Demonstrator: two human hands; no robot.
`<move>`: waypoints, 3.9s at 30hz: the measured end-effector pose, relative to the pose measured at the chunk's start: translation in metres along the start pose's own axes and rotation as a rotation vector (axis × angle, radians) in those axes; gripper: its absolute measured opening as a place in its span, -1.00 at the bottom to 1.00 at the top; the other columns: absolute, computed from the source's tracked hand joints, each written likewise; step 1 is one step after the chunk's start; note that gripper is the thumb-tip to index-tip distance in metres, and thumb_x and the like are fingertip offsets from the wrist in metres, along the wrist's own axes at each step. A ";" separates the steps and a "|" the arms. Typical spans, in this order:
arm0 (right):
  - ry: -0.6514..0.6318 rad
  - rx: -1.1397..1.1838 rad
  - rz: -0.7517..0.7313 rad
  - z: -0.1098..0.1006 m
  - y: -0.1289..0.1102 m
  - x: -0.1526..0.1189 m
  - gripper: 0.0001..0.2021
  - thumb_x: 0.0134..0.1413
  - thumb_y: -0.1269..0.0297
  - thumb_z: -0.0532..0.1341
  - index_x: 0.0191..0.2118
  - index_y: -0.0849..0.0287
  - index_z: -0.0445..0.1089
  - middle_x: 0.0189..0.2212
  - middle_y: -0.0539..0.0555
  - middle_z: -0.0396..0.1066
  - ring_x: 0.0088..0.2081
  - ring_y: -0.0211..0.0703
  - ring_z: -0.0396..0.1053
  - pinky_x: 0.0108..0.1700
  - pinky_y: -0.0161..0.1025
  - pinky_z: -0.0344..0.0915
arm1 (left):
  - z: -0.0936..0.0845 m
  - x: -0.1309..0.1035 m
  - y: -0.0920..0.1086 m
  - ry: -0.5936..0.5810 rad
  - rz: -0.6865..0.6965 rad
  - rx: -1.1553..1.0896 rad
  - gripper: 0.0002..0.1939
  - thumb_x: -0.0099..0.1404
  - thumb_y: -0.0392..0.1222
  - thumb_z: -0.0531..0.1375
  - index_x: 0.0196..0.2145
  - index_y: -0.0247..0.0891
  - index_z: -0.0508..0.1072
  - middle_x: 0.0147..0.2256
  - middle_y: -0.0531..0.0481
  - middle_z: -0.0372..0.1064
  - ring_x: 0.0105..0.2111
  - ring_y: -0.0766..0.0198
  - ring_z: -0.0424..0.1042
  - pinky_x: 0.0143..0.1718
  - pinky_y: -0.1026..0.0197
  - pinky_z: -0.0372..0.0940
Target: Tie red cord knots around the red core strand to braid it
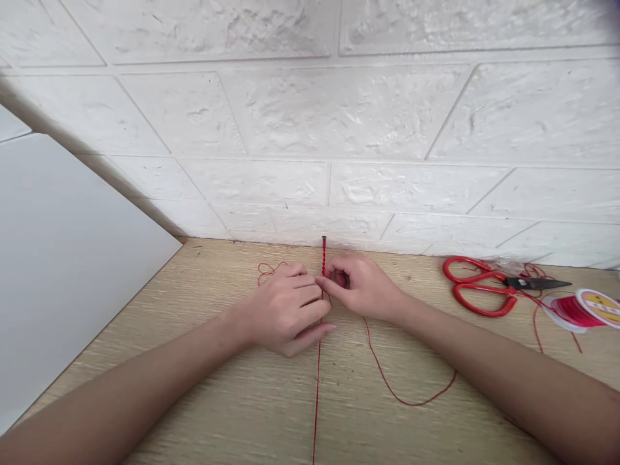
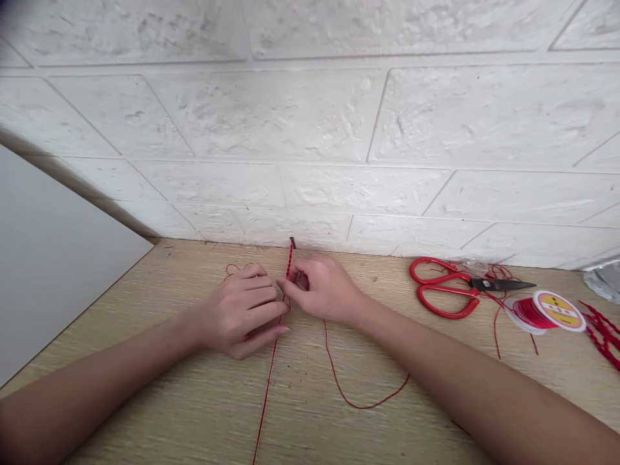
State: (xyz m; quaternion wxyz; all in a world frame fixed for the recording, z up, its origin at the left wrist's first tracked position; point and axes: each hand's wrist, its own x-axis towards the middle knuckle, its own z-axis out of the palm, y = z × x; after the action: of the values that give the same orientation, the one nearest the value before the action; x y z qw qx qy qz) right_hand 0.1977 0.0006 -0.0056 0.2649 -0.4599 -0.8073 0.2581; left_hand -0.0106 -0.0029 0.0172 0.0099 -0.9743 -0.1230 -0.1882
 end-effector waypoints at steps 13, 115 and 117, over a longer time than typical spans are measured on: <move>0.004 0.004 -0.023 -0.001 0.001 0.000 -0.89 0.16 0.41 0.16 -0.40 0.18 0.37 -0.51 -0.03 0.34 -0.45 -0.24 0.22 -0.39 -0.28 0.02 | -0.049 -0.015 -0.046 -0.326 -0.521 -0.218 -0.41 0.12 0.10 0.34 0.06 -0.15 0.38 -0.06 -0.07 0.37 -0.15 0.12 0.43 -0.24 0.21 0.28; 0.025 0.062 -0.041 0.001 0.007 0.000 -0.86 0.02 0.52 0.14 -0.44 0.14 0.24 -0.50 -0.05 0.34 -0.44 -0.23 0.24 -0.37 -0.28 0.06 | 0.014 0.007 -0.014 0.122 -0.836 0.122 -0.93 0.21 -0.21 0.15 -0.38 -0.23 0.42 -0.29 -0.11 0.41 -0.14 0.00 0.34 -0.07 -0.10 0.15; 0.027 0.063 -0.045 0.001 0.007 0.000 -0.86 0.01 0.53 0.14 -0.44 0.14 0.24 -0.50 -0.05 0.34 -0.43 -0.22 0.24 -0.37 -0.28 0.06 | 0.014 0.008 -0.017 0.186 -0.864 -0.148 -0.94 0.18 -0.27 0.14 -0.38 -0.24 0.42 -0.30 -0.07 0.43 -0.18 0.08 0.38 -0.10 -0.01 0.23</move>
State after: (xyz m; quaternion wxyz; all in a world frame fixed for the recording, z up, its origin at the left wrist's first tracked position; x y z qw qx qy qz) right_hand 0.2014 0.0037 -0.0108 0.2961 -0.4364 -0.8053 0.2710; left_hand -0.0025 0.0164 0.0062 -0.1282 -0.8105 -0.5036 -0.2704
